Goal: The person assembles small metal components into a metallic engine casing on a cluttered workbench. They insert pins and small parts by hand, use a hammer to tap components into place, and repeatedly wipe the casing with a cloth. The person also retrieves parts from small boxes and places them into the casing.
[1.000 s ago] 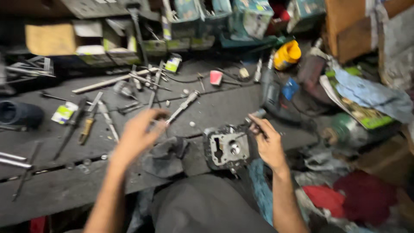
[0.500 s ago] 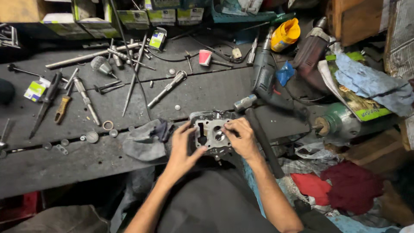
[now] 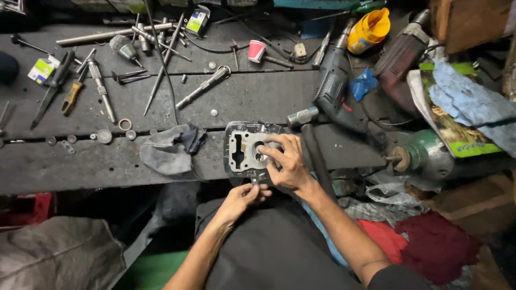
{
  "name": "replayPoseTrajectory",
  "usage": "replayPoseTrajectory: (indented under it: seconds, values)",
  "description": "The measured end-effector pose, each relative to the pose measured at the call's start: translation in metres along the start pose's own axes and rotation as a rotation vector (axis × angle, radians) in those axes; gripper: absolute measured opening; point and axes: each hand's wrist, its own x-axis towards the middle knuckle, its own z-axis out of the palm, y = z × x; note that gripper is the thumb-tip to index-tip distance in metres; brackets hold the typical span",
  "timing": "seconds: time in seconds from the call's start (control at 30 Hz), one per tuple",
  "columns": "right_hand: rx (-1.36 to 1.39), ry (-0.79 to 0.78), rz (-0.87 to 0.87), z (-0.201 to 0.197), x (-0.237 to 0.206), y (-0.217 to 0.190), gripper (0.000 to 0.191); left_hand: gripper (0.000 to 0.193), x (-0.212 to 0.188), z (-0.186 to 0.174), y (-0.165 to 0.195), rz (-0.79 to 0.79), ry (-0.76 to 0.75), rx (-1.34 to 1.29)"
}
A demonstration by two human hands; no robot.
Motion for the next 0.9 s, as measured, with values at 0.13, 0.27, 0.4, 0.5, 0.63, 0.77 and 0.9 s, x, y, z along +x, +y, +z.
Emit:
replayPoseTrajectory:
  seconds: [0.13,0.27,0.4,0.5,0.63,0.77,0.9]
  values:
    - [-0.06,0.024,0.032,-0.004,0.0,-0.012,0.036,0.037,-0.013,0.023,0.01,0.081,0.116,0.164]
    - [0.053,-0.03,0.15,-0.003,-0.002,-0.022,0.03,0.036,-0.049,0.038,0.037,0.164,0.08,0.134]
    - [0.093,0.047,0.178,0.006,0.01,-0.008,0.02,0.033,-0.061,0.046,0.096,0.373,0.217,0.527]
    - [0.095,0.022,0.247,0.012,0.025,0.017,0.016,0.039,-0.064,0.052,0.135,0.519,0.496,1.152]
    - [0.22,-0.022,0.375,0.013,0.051,0.053,0.029,0.043,-0.051,0.058,0.175,1.258,0.803,1.31]
    - [0.172,-0.135,0.479,0.015,0.073,0.076,0.038,0.03,-0.021,0.056,0.195,1.27,0.536,1.243]
    - [0.239,-0.17,0.588,0.019,0.085,0.084,0.039,0.025,-0.007,0.055,0.193,1.232,0.608,1.22]
